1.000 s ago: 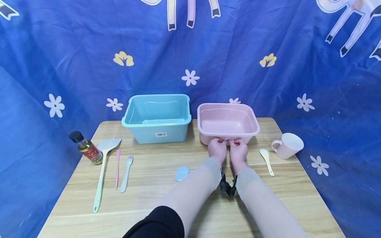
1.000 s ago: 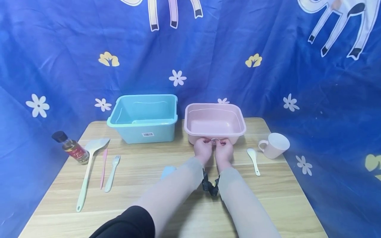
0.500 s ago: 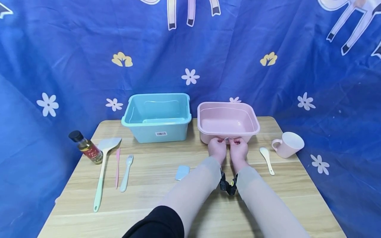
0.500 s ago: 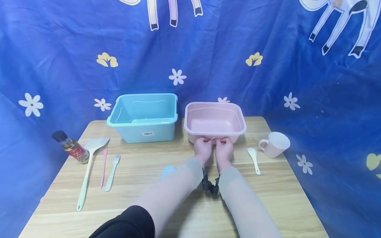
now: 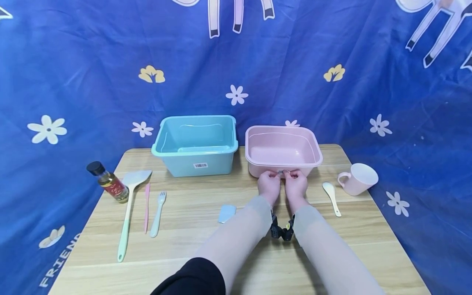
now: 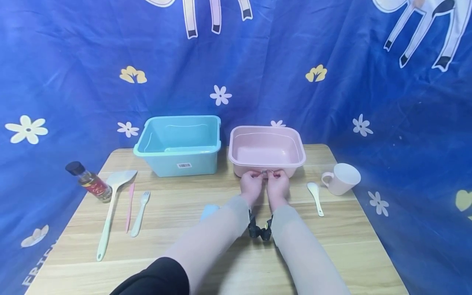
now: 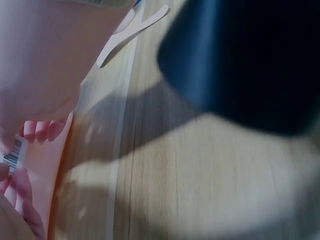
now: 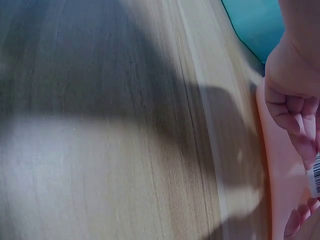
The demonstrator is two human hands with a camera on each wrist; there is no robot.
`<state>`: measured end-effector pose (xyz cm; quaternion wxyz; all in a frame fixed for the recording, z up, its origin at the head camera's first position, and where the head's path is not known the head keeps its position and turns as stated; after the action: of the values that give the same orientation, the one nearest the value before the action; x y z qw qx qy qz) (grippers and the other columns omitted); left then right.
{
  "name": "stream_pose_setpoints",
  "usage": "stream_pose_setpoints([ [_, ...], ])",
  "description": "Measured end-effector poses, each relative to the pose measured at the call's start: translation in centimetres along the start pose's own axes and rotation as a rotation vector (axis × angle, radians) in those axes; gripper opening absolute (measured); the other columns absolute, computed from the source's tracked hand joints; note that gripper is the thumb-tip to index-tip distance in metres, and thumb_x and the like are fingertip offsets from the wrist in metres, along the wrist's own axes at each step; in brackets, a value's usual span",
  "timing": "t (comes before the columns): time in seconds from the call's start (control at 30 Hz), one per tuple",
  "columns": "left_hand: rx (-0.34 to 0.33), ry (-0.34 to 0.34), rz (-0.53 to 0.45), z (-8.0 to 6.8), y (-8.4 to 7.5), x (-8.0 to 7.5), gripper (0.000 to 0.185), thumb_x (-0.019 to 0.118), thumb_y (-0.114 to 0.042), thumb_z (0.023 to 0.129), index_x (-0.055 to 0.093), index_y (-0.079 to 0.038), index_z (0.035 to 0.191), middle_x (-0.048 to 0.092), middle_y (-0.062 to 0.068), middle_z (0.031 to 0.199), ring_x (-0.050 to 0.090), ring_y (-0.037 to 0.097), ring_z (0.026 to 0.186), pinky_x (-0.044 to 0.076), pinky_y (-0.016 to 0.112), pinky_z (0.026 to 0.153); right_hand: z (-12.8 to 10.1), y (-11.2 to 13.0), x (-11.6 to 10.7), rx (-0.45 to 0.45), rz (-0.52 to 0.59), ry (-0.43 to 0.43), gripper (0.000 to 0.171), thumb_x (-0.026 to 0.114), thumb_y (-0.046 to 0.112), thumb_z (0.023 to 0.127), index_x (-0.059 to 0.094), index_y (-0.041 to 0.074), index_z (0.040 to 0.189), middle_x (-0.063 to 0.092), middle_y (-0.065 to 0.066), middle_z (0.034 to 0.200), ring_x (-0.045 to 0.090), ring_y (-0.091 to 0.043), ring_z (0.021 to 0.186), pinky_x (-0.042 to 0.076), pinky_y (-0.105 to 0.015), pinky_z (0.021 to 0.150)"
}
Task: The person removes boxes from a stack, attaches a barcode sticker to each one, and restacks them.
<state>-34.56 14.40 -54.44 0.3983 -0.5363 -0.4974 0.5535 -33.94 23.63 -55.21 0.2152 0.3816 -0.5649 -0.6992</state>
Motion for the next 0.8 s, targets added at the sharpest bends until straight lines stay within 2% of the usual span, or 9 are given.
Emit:
stream_pose_setpoints([
  [0.2,0.062,0.077,0.011,0.04,0.18,0.03,0.011,0.068,-0.002,0.087,0.075,-0.003,0.095,0.069,0.001,0.080,0.061,0.010,0.071,0.052,0.024,0.069,-0.01,0.01,-0.02,-0.005,-0.008,-0.004,0.018,0.075,0.015,0.087,0.064,0.002,0.081,0.061,-0.006,0.073,0.055,-0.019,0.068,0.046,-0.033,0.067],
  [0.4,0.037,0.116,-0.030,0.00,0.22,0.13,0.021,0.068,0.000,0.086,0.075,-0.004,0.105,0.071,0.002,0.090,0.060,0.009,0.073,0.051,0.023,0.069,-0.08,0.08,-0.02,0.012,0.009,0.010,0.016,0.074,0.014,0.088,0.064,0.002,0.084,0.062,-0.006,0.074,0.056,-0.014,0.063,0.048,-0.028,0.061],
  [0.57,0.040,0.126,-0.033,-0.01,0.16,0.11,0.023,0.067,0.001,0.086,0.074,-0.003,0.107,0.071,0.002,0.088,0.059,0.009,0.071,0.050,0.022,0.067,-0.14,0.09,-0.03,0.027,0.029,0.016,0.016,0.073,0.012,0.088,0.063,0.001,0.085,0.062,-0.006,0.074,0.056,-0.012,0.062,0.048,-0.024,0.058],
  [0.8,0.027,0.122,-0.042,-0.03,0.07,0.10,0.021,0.068,0.001,0.087,0.073,-0.001,0.106,0.069,0.002,0.083,0.058,0.008,0.067,0.050,0.022,0.064,-0.15,0.03,-0.06,0.032,0.015,0.014,0.017,0.073,0.014,0.088,0.063,0.000,0.085,0.063,-0.008,0.075,0.058,-0.016,0.065,0.050,-0.029,0.063],
])
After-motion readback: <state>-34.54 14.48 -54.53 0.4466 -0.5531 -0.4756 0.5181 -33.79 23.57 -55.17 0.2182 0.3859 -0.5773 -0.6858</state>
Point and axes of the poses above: each hand's wrist, its own z-axis towards the middle knuckle, its own x-axis out of the palm, y = z × x, the point moved 1 cm from there along z, towards the middle knuckle
